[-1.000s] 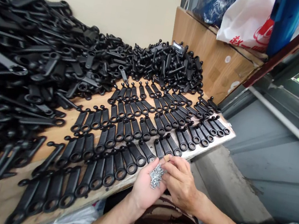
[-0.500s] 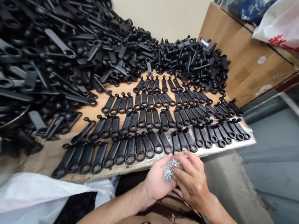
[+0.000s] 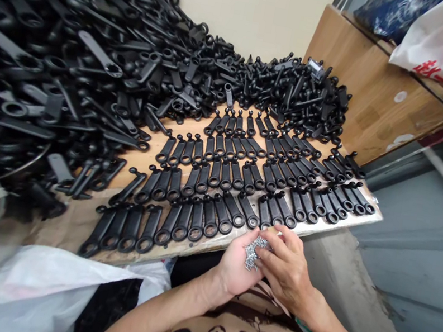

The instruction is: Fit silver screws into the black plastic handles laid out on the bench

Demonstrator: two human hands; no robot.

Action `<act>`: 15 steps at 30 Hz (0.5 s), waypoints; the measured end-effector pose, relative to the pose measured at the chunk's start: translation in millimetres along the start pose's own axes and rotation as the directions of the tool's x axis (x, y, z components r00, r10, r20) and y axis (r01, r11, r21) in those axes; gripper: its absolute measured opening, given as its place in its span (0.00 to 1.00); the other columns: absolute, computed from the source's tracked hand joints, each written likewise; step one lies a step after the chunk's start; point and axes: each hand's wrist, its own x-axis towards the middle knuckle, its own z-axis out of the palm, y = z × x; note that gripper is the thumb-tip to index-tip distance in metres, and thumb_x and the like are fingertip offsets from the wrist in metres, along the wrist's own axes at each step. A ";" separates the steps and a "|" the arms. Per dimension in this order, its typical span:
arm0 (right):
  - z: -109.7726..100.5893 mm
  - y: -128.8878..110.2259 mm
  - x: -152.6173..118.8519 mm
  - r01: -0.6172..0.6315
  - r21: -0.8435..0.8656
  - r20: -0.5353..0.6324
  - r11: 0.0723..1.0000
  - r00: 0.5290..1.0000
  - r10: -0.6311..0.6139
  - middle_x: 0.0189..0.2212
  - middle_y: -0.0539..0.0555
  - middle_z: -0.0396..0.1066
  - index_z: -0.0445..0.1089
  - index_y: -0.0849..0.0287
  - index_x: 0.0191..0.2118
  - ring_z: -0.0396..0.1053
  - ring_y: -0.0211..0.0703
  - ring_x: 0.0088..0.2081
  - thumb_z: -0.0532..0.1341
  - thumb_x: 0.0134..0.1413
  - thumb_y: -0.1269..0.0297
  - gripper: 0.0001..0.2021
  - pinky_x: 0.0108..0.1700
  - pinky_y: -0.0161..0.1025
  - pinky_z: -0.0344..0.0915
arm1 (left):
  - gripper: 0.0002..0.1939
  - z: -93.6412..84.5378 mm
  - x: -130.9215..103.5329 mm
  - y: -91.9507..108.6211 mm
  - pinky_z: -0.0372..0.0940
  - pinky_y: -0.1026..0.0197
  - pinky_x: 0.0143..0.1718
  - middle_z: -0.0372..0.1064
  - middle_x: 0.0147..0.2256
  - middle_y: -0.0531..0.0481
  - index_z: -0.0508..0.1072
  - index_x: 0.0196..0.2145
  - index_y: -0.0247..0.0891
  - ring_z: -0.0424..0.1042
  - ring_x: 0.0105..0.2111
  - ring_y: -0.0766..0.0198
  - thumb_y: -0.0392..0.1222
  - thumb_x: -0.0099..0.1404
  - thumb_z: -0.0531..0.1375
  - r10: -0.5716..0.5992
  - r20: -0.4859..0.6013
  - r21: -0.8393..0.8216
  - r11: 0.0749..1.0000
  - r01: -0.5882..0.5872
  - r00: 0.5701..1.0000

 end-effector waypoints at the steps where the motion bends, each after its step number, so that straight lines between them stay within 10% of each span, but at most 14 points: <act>1: 1.4 -0.4 0.0 0.001 0.002 -0.012 1.000 1.000 -0.001 0.44 0.56 0.65 0.69 0.59 0.37 0.53 0.55 0.51 0.54 0.50 0.72 0.09 0.49 0.54 0.53 | 0.14 -0.5 0.1 -0.2 0.58 0.72 0.23 0.69 0.28 0.48 0.68 0.37 0.28 0.66 0.24 0.73 0.43 0.60 0.51 0.004 -0.004 -0.002 1.000 -0.004 1.000; 11: -21.0 4.9 3.7 -0.016 0.272 -0.077 0.962 0.996 0.039 0.41 0.56 0.67 0.69 0.59 0.35 0.63 0.45 0.44 0.53 0.51 0.73 0.09 0.47 0.47 0.60 | 0.13 2.6 1.3 -6.5 0.62 0.67 0.31 0.70 0.31 0.47 0.69 0.36 0.30 0.68 0.29 0.69 0.41 0.62 0.49 0.040 0.049 0.052 0.998 -0.043 0.998; 15: -47.0 29.5 -3.7 -0.209 0.326 -0.224 0.922 0.931 0.290 0.33 0.54 0.70 0.68 0.61 0.37 0.68 0.40 0.35 0.53 0.52 0.73 0.08 0.40 0.37 0.65 | 0.16 -1.5 5.0 -6.6 0.57 0.50 0.48 0.69 0.42 0.41 0.66 0.44 0.31 0.66 0.45 0.54 0.42 0.61 0.50 0.053 0.032 0.183 0.981 -0.058 0.998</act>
